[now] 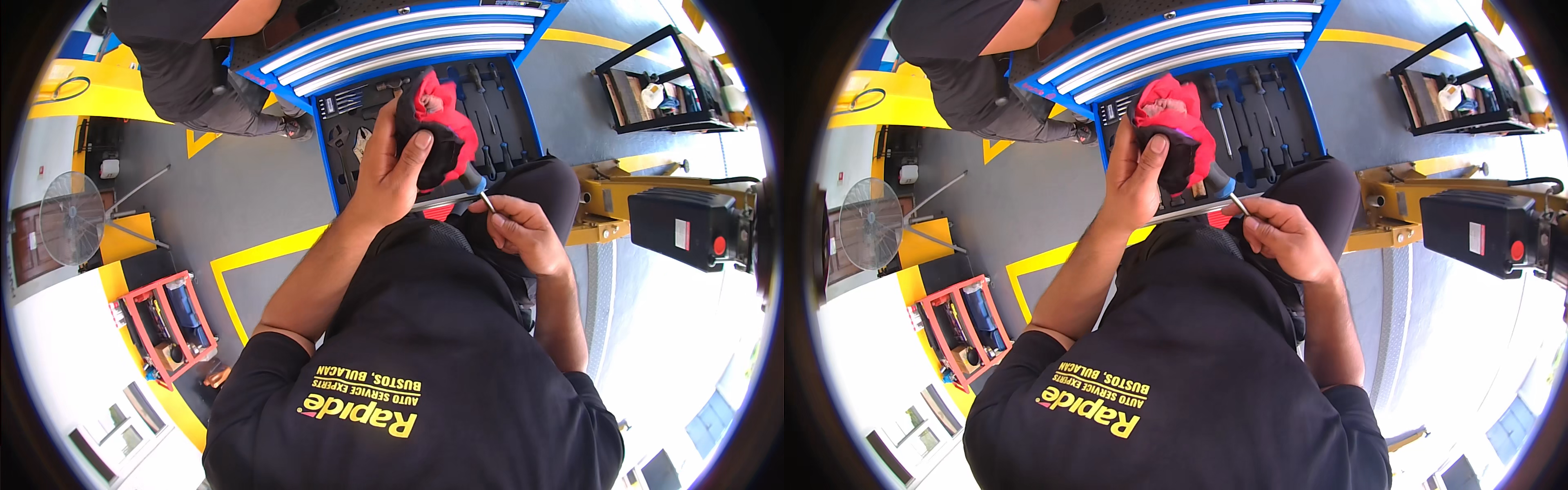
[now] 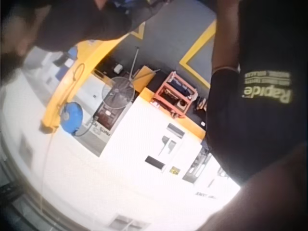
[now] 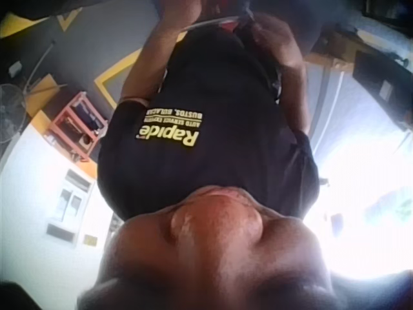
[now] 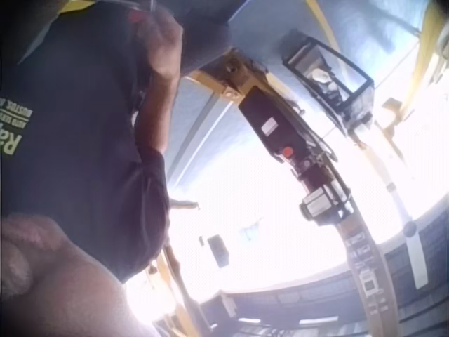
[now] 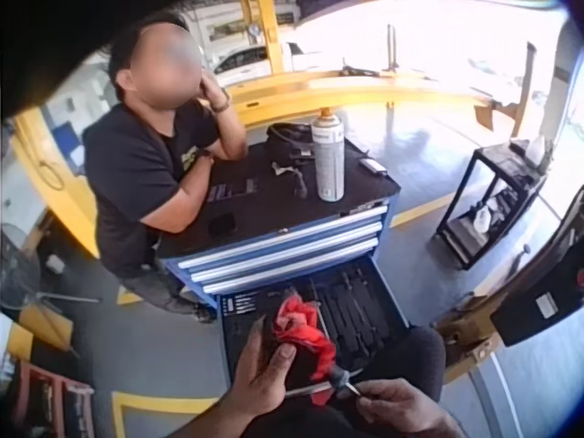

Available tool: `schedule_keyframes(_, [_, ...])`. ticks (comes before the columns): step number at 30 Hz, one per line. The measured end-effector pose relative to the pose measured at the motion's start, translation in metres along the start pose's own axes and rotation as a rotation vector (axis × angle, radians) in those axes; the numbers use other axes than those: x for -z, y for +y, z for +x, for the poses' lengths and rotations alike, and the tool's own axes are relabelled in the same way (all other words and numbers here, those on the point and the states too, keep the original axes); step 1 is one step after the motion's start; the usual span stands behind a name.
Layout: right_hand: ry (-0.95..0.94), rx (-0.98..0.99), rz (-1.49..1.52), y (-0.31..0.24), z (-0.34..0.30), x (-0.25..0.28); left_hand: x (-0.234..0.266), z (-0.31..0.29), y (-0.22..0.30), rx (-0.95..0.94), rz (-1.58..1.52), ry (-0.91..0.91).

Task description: The person wipes a screwdriver with a red cloth, sprays it with a cleaning agent, and continues wiping. They place the screwdriver into a tool drawer and repeat the process with another screwdriver.

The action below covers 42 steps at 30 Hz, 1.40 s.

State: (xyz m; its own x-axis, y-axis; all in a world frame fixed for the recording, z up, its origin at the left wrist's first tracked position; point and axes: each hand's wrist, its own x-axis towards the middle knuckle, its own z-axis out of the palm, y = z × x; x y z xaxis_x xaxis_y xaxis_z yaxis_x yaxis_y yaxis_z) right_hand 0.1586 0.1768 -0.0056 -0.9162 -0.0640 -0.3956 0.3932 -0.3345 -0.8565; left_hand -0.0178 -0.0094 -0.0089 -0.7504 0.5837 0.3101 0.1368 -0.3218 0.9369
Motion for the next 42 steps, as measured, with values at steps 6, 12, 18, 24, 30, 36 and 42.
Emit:
schedule_keyframes(6, [0.077,0.113,-0.151,0.011,-0.003,-0.030,0.006,0.012,-0.005,-0.027,0.104,0.126])
schedule_keyframes(12, [0.064,0.160,-0.164,0.011,-0.002,-0.030,0.019,0.022,0.005,0.464,-0.645,0.278])
schedule_keyframes(18, [0.105,0.182,-0.171,0.005,0.001,-0.028,0.013,0.026,0.018,0.289,-0.543,0.062])
schedule_keyframes(24, [0.230,0.330,-0.415,0.010,0.006,-0.042,0.017,0.015,0.009,0.120,-0.113,0.180])
schedule_keyframes(30, [0.166,0.286,-0.274,0.015,0.003,-0.039,0.029,0.018,0.018,0.512,-0.743,0.239])
schedule_keyframes(36, [0.269,0.411,-0.509,0.012,0.007,-0.040,0.004,0.008,0.018,0.146,-0.155,0.224])
schedule_keyframes(42, [0.247,0.403,-0.469,0.022,0.007,-0.045,0.023,0.020,0.017,0.180,-0.095,0.148])
